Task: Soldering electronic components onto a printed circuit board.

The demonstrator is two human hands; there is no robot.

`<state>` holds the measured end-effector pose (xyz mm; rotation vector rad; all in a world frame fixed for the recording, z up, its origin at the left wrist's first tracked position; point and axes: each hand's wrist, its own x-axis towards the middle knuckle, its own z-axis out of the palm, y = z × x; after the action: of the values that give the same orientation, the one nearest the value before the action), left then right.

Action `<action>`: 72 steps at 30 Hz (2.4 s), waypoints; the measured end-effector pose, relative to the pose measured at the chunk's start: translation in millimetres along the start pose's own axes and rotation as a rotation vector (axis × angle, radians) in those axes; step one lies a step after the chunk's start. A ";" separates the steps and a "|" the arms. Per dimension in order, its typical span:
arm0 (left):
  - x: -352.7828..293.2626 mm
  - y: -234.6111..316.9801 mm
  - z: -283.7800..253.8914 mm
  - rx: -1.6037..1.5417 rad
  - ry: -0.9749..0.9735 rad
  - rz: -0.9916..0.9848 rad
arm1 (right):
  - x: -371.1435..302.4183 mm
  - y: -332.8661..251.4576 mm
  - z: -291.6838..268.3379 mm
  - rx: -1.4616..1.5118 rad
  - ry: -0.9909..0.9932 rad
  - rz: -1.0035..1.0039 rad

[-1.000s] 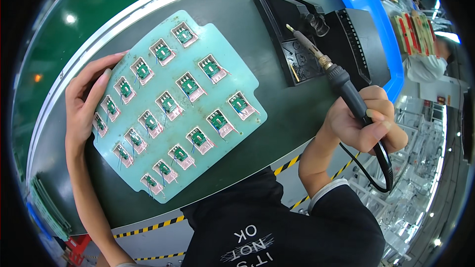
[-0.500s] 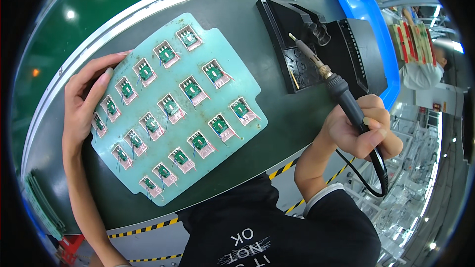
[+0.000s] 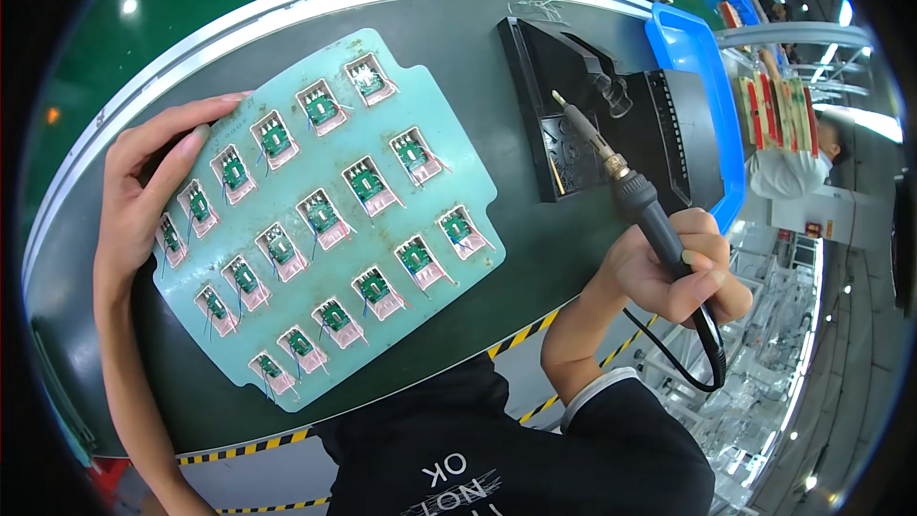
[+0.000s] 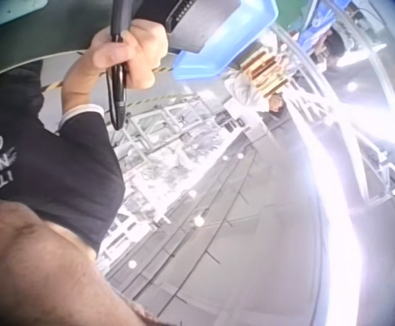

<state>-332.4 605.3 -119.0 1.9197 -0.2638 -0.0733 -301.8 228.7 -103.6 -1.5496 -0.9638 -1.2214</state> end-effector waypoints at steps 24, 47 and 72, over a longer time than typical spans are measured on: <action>4.2 0.5 -0.2 -0.006 -0.033 0.022 | 0.3 -32.1 15.1 0.266 0.148 0.141; -86.6 62.7 70.7 -0.302 0.559 -0.652 | -16.2 -37.6 -2.2 0.240 0.055 0.377; -90.1 68.1 53.9 -0.216 0.409 -0.789 | 7.2 -53.0 -4.4 0.290 -0.175 0.452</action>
<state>-439.8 552.8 -81.8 1.6727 0.7534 -0.2177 -351.4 239.7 -86.3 -1.5463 -0.7995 -0.6111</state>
